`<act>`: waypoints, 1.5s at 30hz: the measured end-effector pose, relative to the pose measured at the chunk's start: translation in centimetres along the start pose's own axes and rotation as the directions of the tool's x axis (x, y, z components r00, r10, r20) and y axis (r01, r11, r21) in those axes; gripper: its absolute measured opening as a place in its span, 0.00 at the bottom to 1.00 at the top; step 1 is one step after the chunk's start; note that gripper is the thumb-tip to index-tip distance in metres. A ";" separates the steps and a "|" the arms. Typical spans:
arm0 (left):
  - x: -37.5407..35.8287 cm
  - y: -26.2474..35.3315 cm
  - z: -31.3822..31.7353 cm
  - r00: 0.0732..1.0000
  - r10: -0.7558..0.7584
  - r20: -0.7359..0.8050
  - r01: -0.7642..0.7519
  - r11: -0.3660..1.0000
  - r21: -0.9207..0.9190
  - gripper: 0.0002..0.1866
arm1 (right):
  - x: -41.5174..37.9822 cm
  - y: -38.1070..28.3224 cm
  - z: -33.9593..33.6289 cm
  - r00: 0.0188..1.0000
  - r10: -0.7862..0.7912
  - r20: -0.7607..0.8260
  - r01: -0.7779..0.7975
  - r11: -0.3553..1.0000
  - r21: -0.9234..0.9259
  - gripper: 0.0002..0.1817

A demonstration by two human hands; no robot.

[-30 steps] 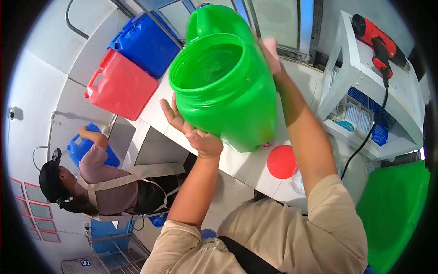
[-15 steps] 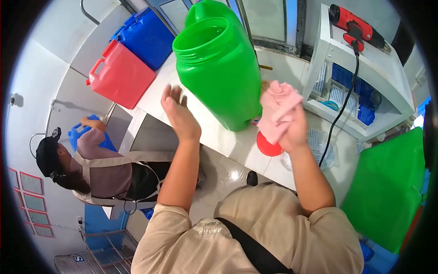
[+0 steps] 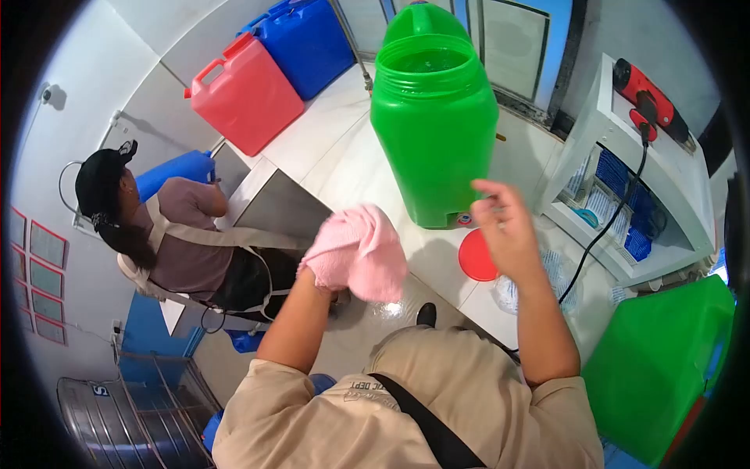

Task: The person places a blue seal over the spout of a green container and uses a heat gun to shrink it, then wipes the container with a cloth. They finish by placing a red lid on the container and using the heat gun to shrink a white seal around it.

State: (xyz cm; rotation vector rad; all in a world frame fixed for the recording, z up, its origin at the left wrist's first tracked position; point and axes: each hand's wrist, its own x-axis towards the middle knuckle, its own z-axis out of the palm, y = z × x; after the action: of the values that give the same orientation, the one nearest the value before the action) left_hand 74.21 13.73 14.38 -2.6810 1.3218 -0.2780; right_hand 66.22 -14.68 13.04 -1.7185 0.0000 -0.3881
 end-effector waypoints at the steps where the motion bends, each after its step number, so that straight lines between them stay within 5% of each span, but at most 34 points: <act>1: 0.1 -1.6 -0.1 0.989 -0.076 0.128 0.043 0.969 0.243 0.10 | 0.3 0.0 -0.8 0.992 -0.077 -0.096 0.068 0.993 -0.093 0.20; 2: 0.7 -2.9 -0.2 0.957 -0.175 0.232 0.046 0.879 0.474 0.10 | 0.9 -0.2 -1.3 0.969 -0.163 -0.185 0.127 0.973 -0.192 0.20; 3: 1.9 -2.9 -4.6 0.983 -0.133 0.126 0.116 0.984 0.134 0.13 | 1.9 -0.7 -1.7 0.970 -0.163 -0.180 0.129 0.973 -0.190 0.20; 5: 5.2 -5.8 1.6 0.910 -0.315 -0.270 0.262 0.940 -0.217 0.15 | 4.1 -1.6 -2.0 0.902 -0.317 -0.294 0.212 0.917 -0.337 0.21; 6: 6.4 -4.2 -0.8 0.782 -0.549 -0.297 0.146 0.624 -0.768 0.19 | 5.3 -1.7 -1.7 0.903 -0.317 -0.290 0.215 0.918 -0.335 0.21; 7: 7.7 -2.5 -3.2 0.598 -0.742 -0.303 -0.273 0.166 -0.947 0.24 | 6.5 -1.7 -1.2 0.903 -0.315 -0.292 0.243 0.935 -0.257 0.24; 9: 11.9 -2.3 -1.9 0.576 -0.553 -0.602 -0.437 0.414 -0.799 0.24 | 8.1 -1.4 -0.3 0.900 -0.320 -0.297 0.276 0.944 -0.181 0.28; 10: 12.9 -1.3 -2.2 0.582 -0.641 -0.500 -0.462 0.246 -0.852 0.25 | 8.9 -0.5 0.4 0.903 -0.343 -0.258 0.328 0.939 -0.099 0.32; 13: 14.6 1.1 -2.7 0.559 -0.677 -0.479 -0.471 0.216 -0.855 0.31 | 9.2 1.0 2.3 0.880 -0.408 -0.245 0.403 0.912 -0.073 0.38; 15: 14.8 2.7 -3.7 0.399 -0.540 -0.742 -0.143 0.762 -0.631 0.37 | 9.1 1.4 2.7 0.855 -0.446 -0.264 0.426 0.895 -0.129 0.40; 19: 15.3 4.1 -5.8 0.391 -0.500 -0.773 0.068 0.853 -0.517 0.44 | 9.1 1.6 2.8 0.850 -0.452 -0.270 0.413 0.891 -0.191 0.41; 23: 15.8 1.8 -7.1 0.394 -0.525 -0.755 0.010 0.823 -0.567 0.42 | 9.0 1.2 3.2 0.864 -0.407 -0.296 0.381 0.913 -0.143 0.43; 26: 16.3 -1.6 -7.5 0.657 -0.619 -0.431 -0.308 0.301 -0.903 0.38 | 9.3 1.4 3.4 0.837 -0.457 -0.301 0.417 0.889 -0.191 0.43; 29: 17.0 -3.7 -7.0 0.801 -0.575 -0.170 -0.373 -0.255 -0.892 0.37 | 9.4 2.0 3.6 0.820 -0.482 -0.310 0.425 0.874 -0.235 0.43; 30: 16.3 -3.6 -7.5 0.846 -0.530 -0.062 -0.282 -0.345 -0.895 0.36 | 9.4 2.1 3.7 0.815 -0.490 -0.310 0.428 0.869 -0.248 0.43; 35: 15.0 -2.6 -6.0 0.786 -0.583 -0.204 -0.370 -0.180 -0.911 0.33 | 9.6 2.0 4.3 0.782 -0.502 -0.369 0.451 0.865 -0.221 0.44; 37: 16.6 -5.0 -6.6 0.844 -0.448 -0.295 -0.373 -0.095 -0.923 0.34 | 9.6 2.4 4.6 0.799 -0.471 -0.374 0.433 0.882 -0.187 0.44; 38: 17.7 -6.0 -7.3 0.888 -0.425 -0.175 -0.297 -0.239 -0.925 0.36 | 9.6 2.4 4.6 0.808 -0.459 -0.369 0.424 0.888 -0.176 0.45; 41: 22.6 -9.9 -3.7 0.923 -0.381 0.042 -0.121 -0.395 -0.910 0.40 | 9.9 2.4 4.6 0.822 -0.452 -0.347 0.444 0.890 -0.106 0.45; 44: 25.5 -12.8 7.5 0.911 -0.385 0.147 -0.125 -0.598 -0.792 0.41 | 9.8 2.2 4.4 0.821 -0.465 -0.332 0.444 0.885 -0.142 0.45; 45: 25.9 -13.3 12.2 0.907 -0.420 0.027 -0.189 -0.465 -0.865 0.41 | 9.9 2.1 4.4 0.814 -0.474 -0.337 0.450 0.880 -0.150 0.45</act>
State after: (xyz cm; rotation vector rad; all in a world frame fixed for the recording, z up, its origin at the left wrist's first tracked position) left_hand 102.62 1.71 7.95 -4.5337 1.7042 1.3712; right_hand 77.17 -12.98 12.94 -1.6745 -0.1416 -1.0820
